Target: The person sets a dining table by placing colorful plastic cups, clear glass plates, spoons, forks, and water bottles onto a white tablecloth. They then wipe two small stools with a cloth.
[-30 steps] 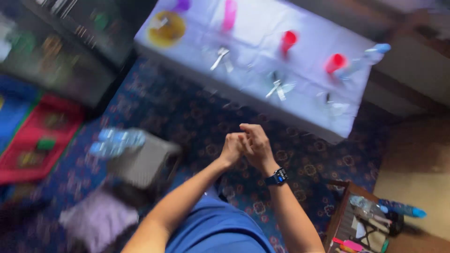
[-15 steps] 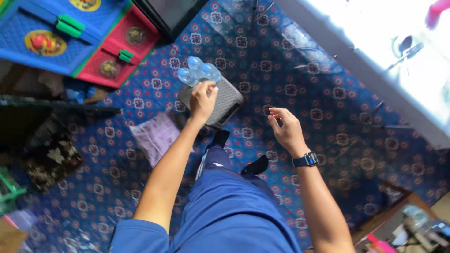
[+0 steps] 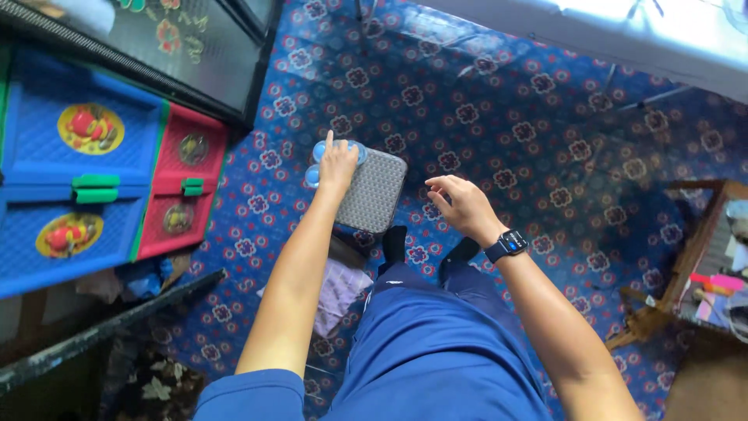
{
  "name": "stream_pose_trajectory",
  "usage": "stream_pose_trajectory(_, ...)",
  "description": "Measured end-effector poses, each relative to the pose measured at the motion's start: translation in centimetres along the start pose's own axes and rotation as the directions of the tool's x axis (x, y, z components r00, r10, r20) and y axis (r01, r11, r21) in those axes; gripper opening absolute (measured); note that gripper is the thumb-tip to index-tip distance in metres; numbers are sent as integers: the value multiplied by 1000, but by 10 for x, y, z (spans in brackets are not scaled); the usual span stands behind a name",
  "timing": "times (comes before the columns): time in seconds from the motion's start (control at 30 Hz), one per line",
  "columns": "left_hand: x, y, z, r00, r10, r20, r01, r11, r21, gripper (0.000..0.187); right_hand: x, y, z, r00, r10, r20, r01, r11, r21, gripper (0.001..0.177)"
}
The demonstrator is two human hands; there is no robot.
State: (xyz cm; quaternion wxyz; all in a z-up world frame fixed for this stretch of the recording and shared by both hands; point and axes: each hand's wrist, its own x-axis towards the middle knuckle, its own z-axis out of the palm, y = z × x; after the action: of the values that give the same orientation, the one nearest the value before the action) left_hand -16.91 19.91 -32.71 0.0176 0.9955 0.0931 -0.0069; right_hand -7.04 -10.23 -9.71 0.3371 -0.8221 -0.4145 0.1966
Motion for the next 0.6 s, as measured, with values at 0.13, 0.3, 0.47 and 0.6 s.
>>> stream_pose_trajectory(0.13, -1, -1, 26, 990, 101, -97, -103, 994, -22, 15, 1, -4, 7, 999, 51, 4, -51, 999, -10, 22)
stream_pose_trajectory(0.3, 1, 13, 1, 986, 163, -43, -168, 971, -172, 16, 2, -3, 21, 987, 152, 53, -154, 987, 48, 23)
stream_pose_trajectory(0.47, -2, 39, -145, 952, 306, 8, -247, 781, -573, 23, 3, 1, 15, 997, -5, -74, 7, 1000, 28, 67)
stream_pose_trajectory(0.6, 8, 71, -274, 917, 390, -82, -300, 540, -787, 35, 1, -2, -7, 994, -96, -54, 106, 967, 231, 111)
